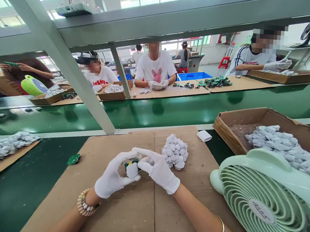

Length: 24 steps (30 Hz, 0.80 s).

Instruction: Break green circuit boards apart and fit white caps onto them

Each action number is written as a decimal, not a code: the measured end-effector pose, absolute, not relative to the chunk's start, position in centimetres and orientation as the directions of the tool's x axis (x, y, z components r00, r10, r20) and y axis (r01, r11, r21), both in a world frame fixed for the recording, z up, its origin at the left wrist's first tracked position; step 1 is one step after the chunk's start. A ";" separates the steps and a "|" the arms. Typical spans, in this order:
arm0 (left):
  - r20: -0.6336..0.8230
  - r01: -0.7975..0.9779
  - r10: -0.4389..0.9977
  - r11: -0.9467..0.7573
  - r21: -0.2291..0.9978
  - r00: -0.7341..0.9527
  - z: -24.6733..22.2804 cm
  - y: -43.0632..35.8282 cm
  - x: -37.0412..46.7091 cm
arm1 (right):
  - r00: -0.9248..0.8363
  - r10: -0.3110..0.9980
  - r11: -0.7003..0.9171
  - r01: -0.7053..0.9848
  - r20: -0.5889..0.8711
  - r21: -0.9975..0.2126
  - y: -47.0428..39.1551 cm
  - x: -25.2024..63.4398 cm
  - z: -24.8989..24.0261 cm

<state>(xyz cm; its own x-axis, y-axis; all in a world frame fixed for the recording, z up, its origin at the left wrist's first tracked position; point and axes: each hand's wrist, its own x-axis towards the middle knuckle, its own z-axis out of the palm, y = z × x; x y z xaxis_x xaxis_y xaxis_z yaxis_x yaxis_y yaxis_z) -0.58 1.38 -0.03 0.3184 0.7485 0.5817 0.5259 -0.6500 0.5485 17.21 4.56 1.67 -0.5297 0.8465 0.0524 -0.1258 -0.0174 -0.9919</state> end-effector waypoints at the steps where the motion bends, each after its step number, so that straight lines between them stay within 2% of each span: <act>1: 0.592 0.534 0.738 -0.659 0.529 0.325 0.0 1.4 -0.6 | -0.534 0.844 -0.015 -0.122 0.053 -0.992 4.6 17.2 1.7; 5: 0.645 0.579 0.652 -0.724 0.375 0.399 0.4 1.5 -0.6 | -0.553 0.832 -0.006 -0.081 0.040 -0.997 4.6 17.2 1.8; 8: 0.628 0.606 0.600 -0.757 0.245 0.495 0.7 1.6 -0.6 | -0.557 0.831 -0.017 -0.052 0.014 -0.999 4.5 17.0 1.7; 10: 0.613 0.615 0.599 -0.757 0.222 0.515 0.7 1.5 -0.5 | -0.537 0.844 -0.030 -0.041 -0.003 -0.999 4.4 16.9 1.6; 14: 0.633 0.582 0.658 -0.721 0.376 0.407 0.6 1.3 -0.6 | -0.565 0.825 -0.076 -0.081 -0.017 -0.994 4.7 17.1 1.8; 18: 0.586 0.497 0.730 -0.677 0.543 0.353 0.8 1.2 -0.9 | -0.716 0.698 -0.160 -0.169 0.010 -0.973 5.0 17.7 2.2; 20: 0.570 0.472 0.744 -0.665 0.579 0.348 1.0 1.2 -1.0 | -0.741 0.671 -0.173 -0.174 0.013 -0.969 5.0 17.8 2.2; 24: 0.546 0.483 0.751 -0.658 0.578 0.370 1.1 1.2 -1.0 | -0.702 0.713 -0.110 -0.125 0.010 -0.986 4.7 17.8 1.9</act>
